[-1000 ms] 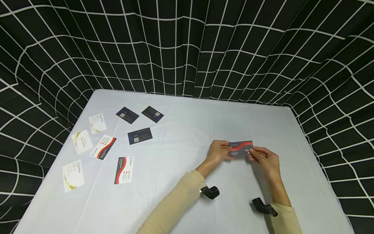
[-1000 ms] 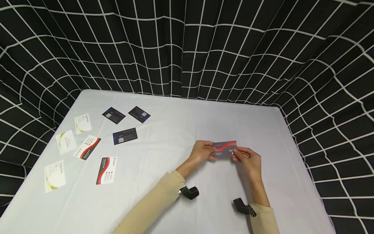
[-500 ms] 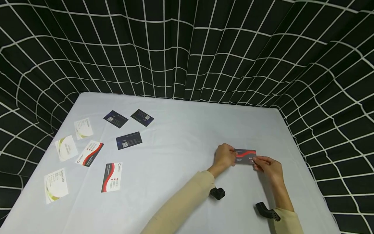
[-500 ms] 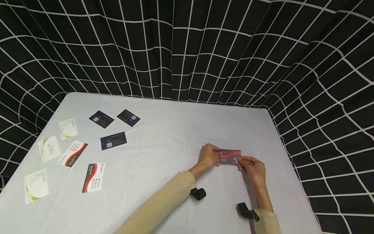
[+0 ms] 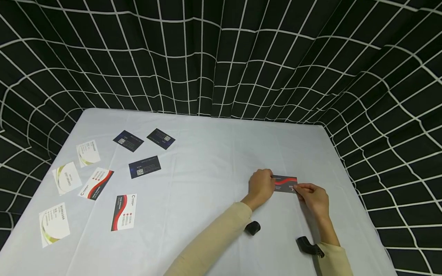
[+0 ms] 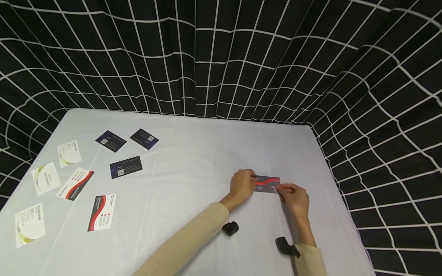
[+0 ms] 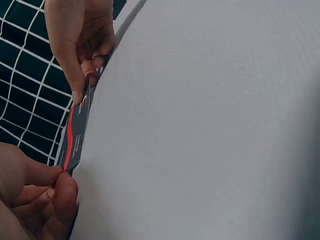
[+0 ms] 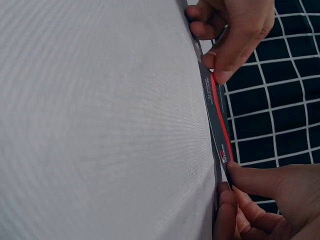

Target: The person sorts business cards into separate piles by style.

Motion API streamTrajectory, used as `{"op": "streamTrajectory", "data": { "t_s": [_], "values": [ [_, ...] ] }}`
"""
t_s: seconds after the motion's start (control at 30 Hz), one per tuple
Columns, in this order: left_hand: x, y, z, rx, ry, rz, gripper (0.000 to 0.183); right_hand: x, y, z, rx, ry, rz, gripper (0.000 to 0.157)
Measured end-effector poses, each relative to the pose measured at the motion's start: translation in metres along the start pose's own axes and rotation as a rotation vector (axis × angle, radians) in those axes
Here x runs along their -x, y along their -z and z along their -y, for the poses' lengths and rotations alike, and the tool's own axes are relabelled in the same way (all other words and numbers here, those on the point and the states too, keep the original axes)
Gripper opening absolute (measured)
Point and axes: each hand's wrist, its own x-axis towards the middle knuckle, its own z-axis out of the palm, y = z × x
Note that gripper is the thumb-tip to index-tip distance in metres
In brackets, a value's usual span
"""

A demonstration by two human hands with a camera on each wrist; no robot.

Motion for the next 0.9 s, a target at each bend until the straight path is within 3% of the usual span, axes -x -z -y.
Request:
{"op": "streamTrajectory", "data": {
  "t_s": [0.27,0.37,0.53,0.77,0.9],
  "values": [
    [0.001,-0.001,0.001,-0.107,-0.056,-0.037,0.009,0.003,-0.002,0.005,0.038,0.033,-0.003,0.039],
    [0.003,0.001,-0.001,-0.209,-0.098,-0.024,0.007,0.005,-0.003,0.007,0.141,0.074,-0.023,0.038],
    [0.006,0.000,-0.007,-0.402,-0.186,0.027,0.025,0.009,-0.003,0.010,0.341,0.163,-0.075,0.039],
    [0.010,-0.002,-0.008,-0.531,-0.244,0.046,0.025,0.009,-0.003,0.009,0.367,0.159,-0.073,0.039],
    [0.013,-0.001,-0.008,-0.571,-0.266,0.049,0.024,0.007,-0.006,0.008,0.364,0.187,-0.106,0.030]
  ]
}}
